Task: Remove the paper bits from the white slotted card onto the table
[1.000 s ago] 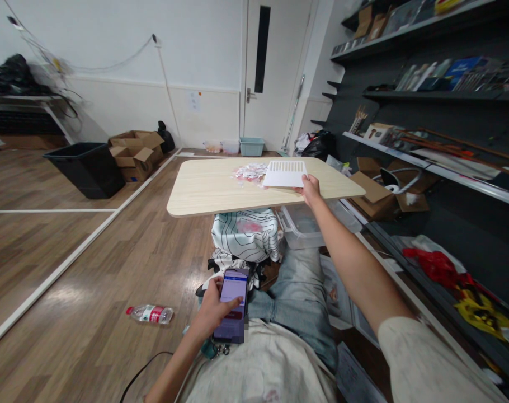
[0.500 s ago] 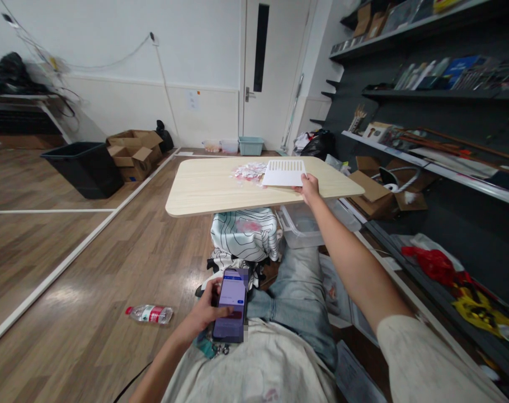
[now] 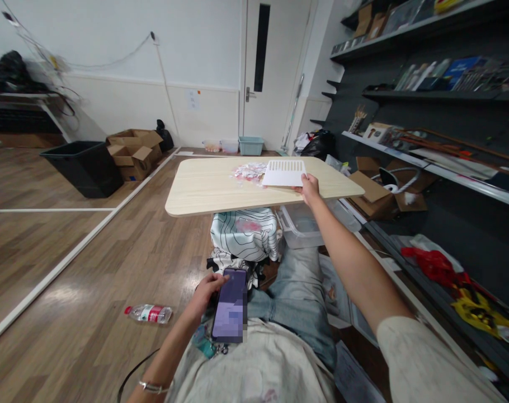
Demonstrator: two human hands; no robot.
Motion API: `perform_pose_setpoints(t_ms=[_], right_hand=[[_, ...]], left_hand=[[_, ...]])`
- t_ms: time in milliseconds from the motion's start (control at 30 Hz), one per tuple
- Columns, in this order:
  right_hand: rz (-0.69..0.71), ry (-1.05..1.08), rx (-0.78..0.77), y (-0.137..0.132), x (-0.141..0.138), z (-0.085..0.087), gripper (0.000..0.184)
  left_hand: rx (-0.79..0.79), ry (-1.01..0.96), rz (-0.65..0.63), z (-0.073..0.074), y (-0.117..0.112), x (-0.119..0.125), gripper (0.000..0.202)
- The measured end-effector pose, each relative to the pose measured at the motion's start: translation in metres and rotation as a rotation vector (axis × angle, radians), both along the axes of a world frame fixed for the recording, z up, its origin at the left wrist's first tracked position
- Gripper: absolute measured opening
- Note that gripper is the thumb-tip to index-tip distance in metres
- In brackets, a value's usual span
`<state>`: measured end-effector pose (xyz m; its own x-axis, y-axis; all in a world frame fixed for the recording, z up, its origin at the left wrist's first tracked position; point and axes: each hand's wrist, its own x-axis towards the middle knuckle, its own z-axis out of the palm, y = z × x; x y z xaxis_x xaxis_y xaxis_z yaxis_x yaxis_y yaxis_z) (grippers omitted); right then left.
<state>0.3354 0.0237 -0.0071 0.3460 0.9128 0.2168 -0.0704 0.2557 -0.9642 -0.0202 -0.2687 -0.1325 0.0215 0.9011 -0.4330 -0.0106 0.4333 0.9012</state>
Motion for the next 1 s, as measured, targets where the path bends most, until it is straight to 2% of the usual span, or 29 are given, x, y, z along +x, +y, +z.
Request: perform_pose_setpoints(t_ms=[100,233,333,433,567,733,833,1000], right_hand=[[0.001,-0.006,0.008,0.002,0.001,-0.001,0.015],[0.006,-0.006,0.011,0.004,0.003,-0.003,0.014],[0.016,-0.006,0.016,0.005,0.003,-0.003,0.013],[0.015,-0.016,0.02,0.005,0.004,-0.004,0.014],[0.014,-0.028,0.019,0.006,0.004,-0.005,0.016],[0.018,-0.021,0.018,0.007,0.005,-0.006,0.015],[0.028,-0.028,0.023,0.007,0.006,-0.006,0.017],[0.026,-0.021,0.02,0.006,0.005,-0.005,0.014]], left_hand=[[0.047,-0.051,-0.017,-0.011,-0.002,0.003,0.059],[0.101,-0.084,-0.05,-0.028,-0.021,0.006,0.075],[0.177,-0.023,-0.081,-0.033,-0.034,0.003,0.095],[0.214,0.017,-0.118,-0.034,-0.038,-0.001,0.102],[0.211,0.018,-0.126,-0.034,-0.034,-0.003,0.098],[0.105,-0.126,-0.066,-0.03,-0.031,-0.001,0.084],[0.083,-0.15,-0.011,-0.023,-0.032,0.001,0.078],[0.073,-0.119,-0.015,-0.004,-0.035,0.001,0.072]])
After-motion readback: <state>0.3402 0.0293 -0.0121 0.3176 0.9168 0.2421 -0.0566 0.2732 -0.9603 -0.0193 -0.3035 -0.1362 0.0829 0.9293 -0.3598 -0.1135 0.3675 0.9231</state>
